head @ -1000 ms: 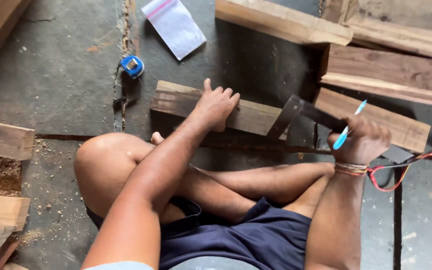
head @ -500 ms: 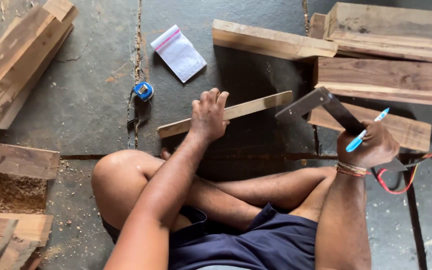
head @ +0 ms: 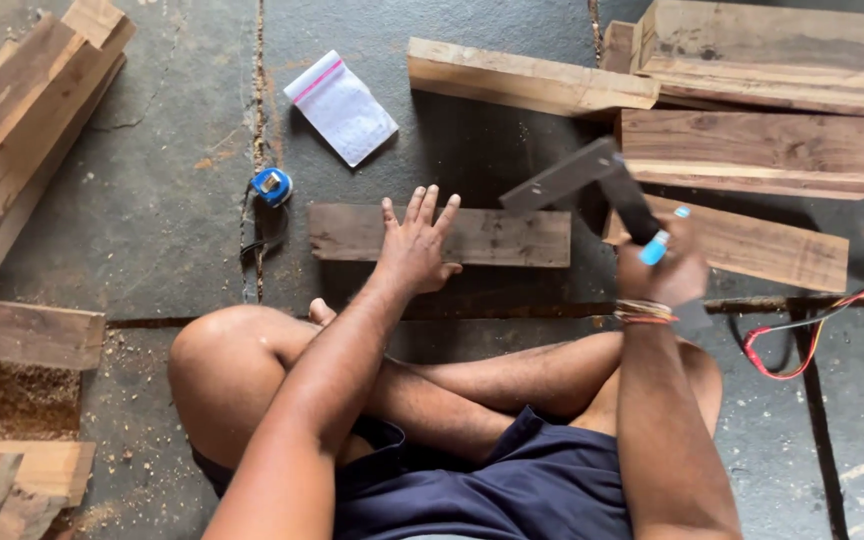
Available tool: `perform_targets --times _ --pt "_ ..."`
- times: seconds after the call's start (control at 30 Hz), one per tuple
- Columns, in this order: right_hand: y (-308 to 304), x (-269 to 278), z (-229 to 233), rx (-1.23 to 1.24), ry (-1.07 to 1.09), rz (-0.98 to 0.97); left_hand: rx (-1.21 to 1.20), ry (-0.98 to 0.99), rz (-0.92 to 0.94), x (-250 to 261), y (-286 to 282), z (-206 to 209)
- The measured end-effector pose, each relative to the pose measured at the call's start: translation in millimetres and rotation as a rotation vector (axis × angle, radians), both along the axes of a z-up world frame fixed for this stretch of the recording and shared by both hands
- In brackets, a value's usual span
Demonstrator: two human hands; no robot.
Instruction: The recorder marks wood blocks with a pen and a square to prepare for woodworking cuts.
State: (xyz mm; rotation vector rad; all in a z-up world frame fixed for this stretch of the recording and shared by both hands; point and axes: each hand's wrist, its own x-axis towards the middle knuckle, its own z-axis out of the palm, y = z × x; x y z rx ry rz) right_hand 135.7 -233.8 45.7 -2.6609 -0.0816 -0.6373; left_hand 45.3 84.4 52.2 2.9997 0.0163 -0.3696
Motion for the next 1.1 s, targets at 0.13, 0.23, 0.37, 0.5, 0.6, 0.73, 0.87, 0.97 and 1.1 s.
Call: perform_targets --times 0.13,0.23,0.37,0.5,0.6,0.73,0.87,0.97,1.1 --pt "32.7 -0.5 3.3 -0.028 -0.078 0.108 0.032 0.011 -0.047 6.6 5.8 -6.5" --pt "46.8 6.7 9.0 0.101 0.094 0.103 0.032 -0.041 -0.029 14.0 10.2 -7.1" --pt "29.1 14.2 -0.6 0.200 -0.002 -0.114 -0.110 -0.113 0.328 27.7 10.9 2.0" --pt "2.4 26.5 -7.5 0.279 -0.129 -0.233 -0.364 -0.295 0.819 32.3 13.4 4.7" --pt "-7.5 30.2 -4.6 0.451 -0.092 -0.354 -0.492 -0.399 0.982 28.2 14.0 -5.9" --pt "-23.0 38.1 -12.6 0.418 -0.095 -0.429 -0.665 -0.526 1.091 26.5 14.1 -21.4" --pt "-25.9 34.0 -8.3 0.503 -0.052 -0.413 -1.291 -0.653 1.226 25.8 16.3 -30.7" --pt "-25.1 31.0 -7.4 0.464 -0.050 -0.408 -1.601 -0.436 1.362 16.5 9.1 -33.0" --pt "-23.1 34.4 -18.9 0.478 -0.090 -0.361 -1.829 -0.115 1.645 14.8 -14.2 -15.7"
